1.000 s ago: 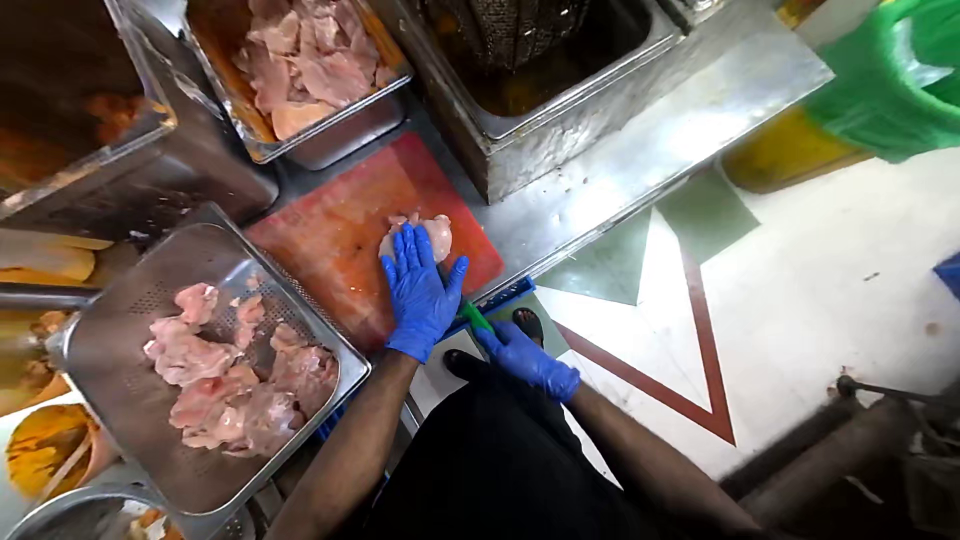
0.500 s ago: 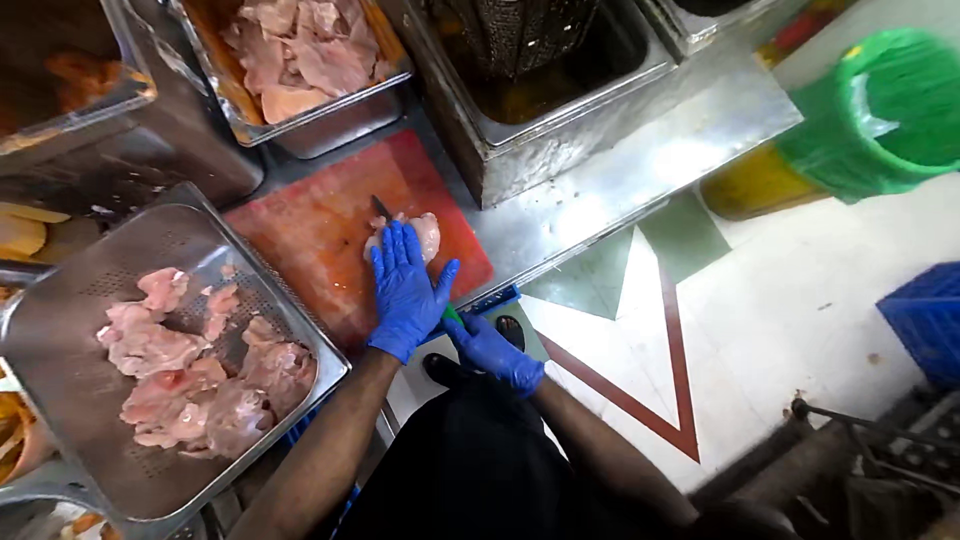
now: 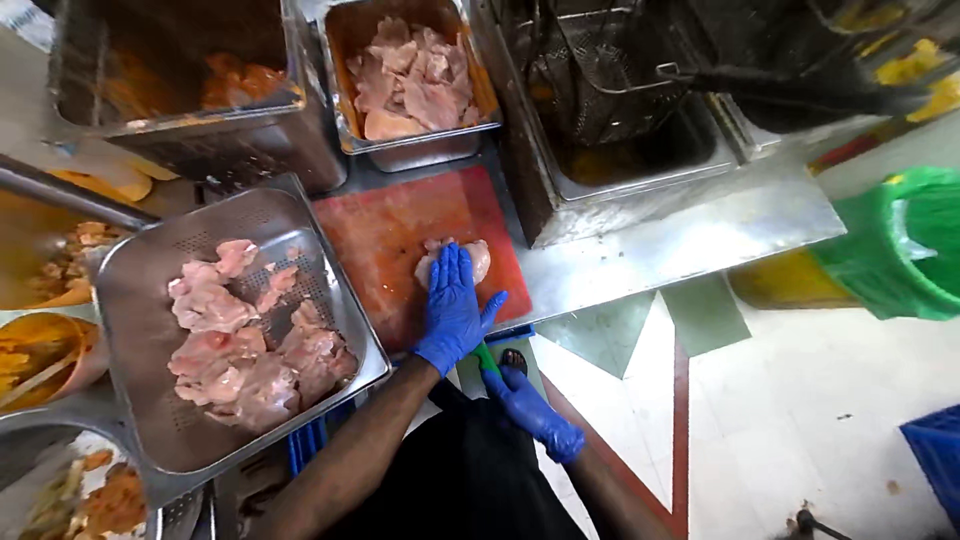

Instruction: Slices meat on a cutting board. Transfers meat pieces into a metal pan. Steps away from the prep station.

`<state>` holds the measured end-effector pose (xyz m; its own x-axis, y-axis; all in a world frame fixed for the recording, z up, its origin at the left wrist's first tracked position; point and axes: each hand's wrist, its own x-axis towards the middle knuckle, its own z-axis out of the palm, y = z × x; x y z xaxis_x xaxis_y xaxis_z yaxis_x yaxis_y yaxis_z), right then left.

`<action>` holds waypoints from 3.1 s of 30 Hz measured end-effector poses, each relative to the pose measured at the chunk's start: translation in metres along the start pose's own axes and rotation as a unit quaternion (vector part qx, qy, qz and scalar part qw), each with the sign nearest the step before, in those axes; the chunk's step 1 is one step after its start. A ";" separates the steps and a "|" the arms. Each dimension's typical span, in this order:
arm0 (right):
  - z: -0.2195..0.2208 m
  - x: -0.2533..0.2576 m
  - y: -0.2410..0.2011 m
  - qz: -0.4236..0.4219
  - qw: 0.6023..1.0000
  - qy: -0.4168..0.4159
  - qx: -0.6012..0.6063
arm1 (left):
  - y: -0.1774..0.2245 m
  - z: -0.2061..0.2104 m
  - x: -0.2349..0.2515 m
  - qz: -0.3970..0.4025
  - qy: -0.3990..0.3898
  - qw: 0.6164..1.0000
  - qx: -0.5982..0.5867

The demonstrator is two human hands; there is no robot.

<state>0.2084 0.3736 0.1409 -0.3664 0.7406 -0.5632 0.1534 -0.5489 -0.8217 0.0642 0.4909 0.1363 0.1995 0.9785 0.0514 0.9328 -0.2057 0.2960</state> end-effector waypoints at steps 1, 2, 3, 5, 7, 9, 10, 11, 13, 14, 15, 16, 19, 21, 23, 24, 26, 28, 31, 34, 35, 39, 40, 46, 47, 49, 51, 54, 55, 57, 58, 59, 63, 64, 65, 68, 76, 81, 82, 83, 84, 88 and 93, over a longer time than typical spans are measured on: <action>0.000 0.011 -0.004 -0.005 1.000 0.003 0.002 | 0.001 0.001 0.000 0.000 -0.005 1.000 0.004; 0.002 0.021 -0.005 -0.016 1.000 0.007 0.010 | 0.002 0.001 -0.001 0.000 -0.015 1.000 0.009; 0.004 0.026 -0.004 -0.027 0.999 0.010 0.022 | 0.002 0.000 -0.001 0.000 -0.024 1.000 0.011; 0.006 0.017 0.000 -0.025 0.999 0.008 0.032 | 0.003 -0.002 0.000 0.000 -0.019 1.000 0.003; 0.001 -0.007 0.007 0.000 0.999 -0.011 0.033 | 0.002 -0.003 0.002 0.000 -0.001 1.000 -0.016; -0.005 -0.012 0.005 0.014 0.999 -0.025 0.022 | 0.002 -0.002 0.002 -0.007 0.009 1.000 -0.025; -0.006 -0.003 -0.001 0.017 0.999 -0.025 0.014 | 0.002 -0.002 0.001 -0.008 0.007 1.000 -0.024; -0.006 0.009 -0.006 0.013 1.000 -0.022 0.006 | 0.003 -0.001 -0.001 -0.006 0.005 1.000 -0.024; -0.002 0.031 -0.011 -0.010 1.000 -0.018 0.001 | 0.004 0.001 -0.003 0.001 0.003 1.000 -0.024; 0.002 0.033 -0.010 -0.017 1.000 -0.015 0.004 | 0.003 0.001 -0.004 0.000 -0.001 1.000 -0.025; 0.005 0.028 -0.007 -0.021 1.000 -0.008 0.011 | 0.003 -0.002 -0.003 -0.005 -0.010 1.000 -0.029; 0.006 0.021 -0.003 -0.020 1.000 -0.004 0.017 | 0.003 -0.006 -0.001 -0.012 -0.018 0.999 -0.032; 0.008 0.000 0.002 -0.002 1.000 -0.001 0.026 | 0.003 -0.007 0.003 -0.029 -0.027 0.998 -0.043; 0.011 0.014 -0.011 0.007 1.000 -0.006 0.020 | 0.001 -0.007 0.004 -0.026 -0.030 0.998 -0.044; 0.015 0.034 -0.019 -0.008 1.000 0.002 0.027 | 0.000 -0.007 0.006 -0.018 -0.038 0.998 -0.044; 0.018 0.035 -0.015 -0.013 0.999 0.004 0.030 | 0.002 -0.006 0.005 -0.020 -0.041 0.998 -0.047; 0.018 0.019 -0.004 -0.009 1.000 0.002 0.020 | 0.005 -0.008 0.006 -0.032 -0.040 0.997 -0.062; 0.017 -0.001 0.004 0.009 1.000 0.004 0.002 | 0.005 -0.009 0.010 -0.050 -0.038 0.995 -0.076; 0.028 0.008 -0.011 0.008 0.999 0.021 -0.023 | 0.006 -0.010 0.008 -0.049 -0.053 0.994 -0.076; 0.047 0.038 -0.025 -0.021 0.997 0.035 -0.072 | 0.009 -0.008 0.008 -0.040 -0.047 0.996 -0.065; 0.058 0.038 -0.024 -0.041 0.996 0.030 -0.075 | 0.008 -0.009 0.008 -0.043 -0.051 0.995 -0.068; 0.059 0.021 -0.009 -0.070 0.996 0.013 -0.054 | 0.006 -0.024 0.009 -0.045 -0.045 0.987 -0.147; 0.048 0.014 -0.006 -0.069 0.996 0.022 -0.053 | 0.008 -0.031 0.006 -0.034 -0.010 0.983 -0.178; -0.008 -0.009 -0.028 -0.174 0.943 0.231 -0.163 | 0.009 -0.097 0.004 -0.063 0.142 0.969 -0.193; -0.015 -0.006 -0.036 -0.173 0.918 0.276 -0.228 | 0.008 -0.099 0.008 -0.089 0.105 0.974 -0.180; -0.027 0.005 -0.060 -0.143 0.870 0.327 -0.339 | 0.012 -0.094 0.018 -0.119 -0.012 0.982 -0.143; -0.036 0.020 -0.084 -0.093 0.841 0.334 -0.415 | 0.018 -0.075 0.028 -0.121 -0.076 0.983 -0.114; -0.049 0.043 -0.105 -0.058 0.828 0.297 -0.473 | 0.025 -0.051 0.042 -0.124 -0.097 0.984 -0.083; -0.053 0.049 -0.105 -0.072 0.822 0.285 -0.488 | 0.026 -0.046 0.045 -0.127 -0.097 0.984 -0.076; -0.062 0.055 -0.107 -0.110 0.805 0.281 -0.511 | 0.024 -0.045 0.049 -0.136 -0.100 0.983 -0.077; -0.066 0.056 -0.110 -0.123 0.802 0.280 -0.514 | 0.023 -0.049 0.051 -0.140 -0.104 0.981 -0.083; -0.071 0.056 -0.111 -0.135 0.803 0.279 -0.508 | 0.021 -0.052 0.052 -0.145 -0.108 0.980 -0.088; -0.085 0.061 -0.113 -0.201 0.835 0.229 -0.458 | 0.023 -0.058 0.049 -0.185 -0.092 0.976 -0.069; -0.086 0.064 -0.113 -0.211 0.840 0.212 -0.453 | 0.022 -0.058 0.048 -0.201 -0.079 0.973 -0.080; -0.087 0.068 -0.114 -0.223 0.843 0.196 -0.448 | 0.019 -0.058 0.046 -0.220 -0.057 0.968 -0.104; -0.085 0.086 -0.118 -0.260 0.841 0.173 -0.442 | 0.005 -0.063 0.037 -0.294 -0.018 0.932 -0.213; -0.046 0.130 -0.143 -0.194 0.764 0.137 -0.600 | -0.007 -0.101 0.019 -0.358 0.053 0.872 -0.331; -0.041 0.121 -0.145 -0.215 0.795 0.133 -0.552 | -0.035 -0.144 0.024 -0.326 0.089 0.895 -0.291; -0.040 0.121 -0.145 -0.218 0.800 0.132 -0.543 | -0.041 -0.152 0.026 -0.321 0.088 0.897 -0.291; -0.040 0.120 -0.145 -0.215 0.809 0.128 -0.532 | -0.047 -0.158 0.027 -0.313 0.091 0.899 -0.294; -0.040 0.117 -0.147 -0.209 0.824 0.123 -0.512 | -0.051 -0.166 0.027 -0.304 0.095 0.899 -0.300; -0.045 0.105 -0.149 -0.218 0.904 0.090 -0.357 | -0.066 -0.193 0.025 -0.260 0.139 0.887 -0.354; -0.041 0.091 -0.174 -0.169 0.925 0.076 -0.333 | -0.065 -0.212 0.004 -0.210 0.159 0.874 -0.408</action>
<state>0.1858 0.5526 0.2289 -0.3718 0.8995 -0.2296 0.6036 0.0464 -0.7959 -0.0596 0.5107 0.3191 -0.3240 0.9461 -0.0021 0.3527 0.1228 0.9277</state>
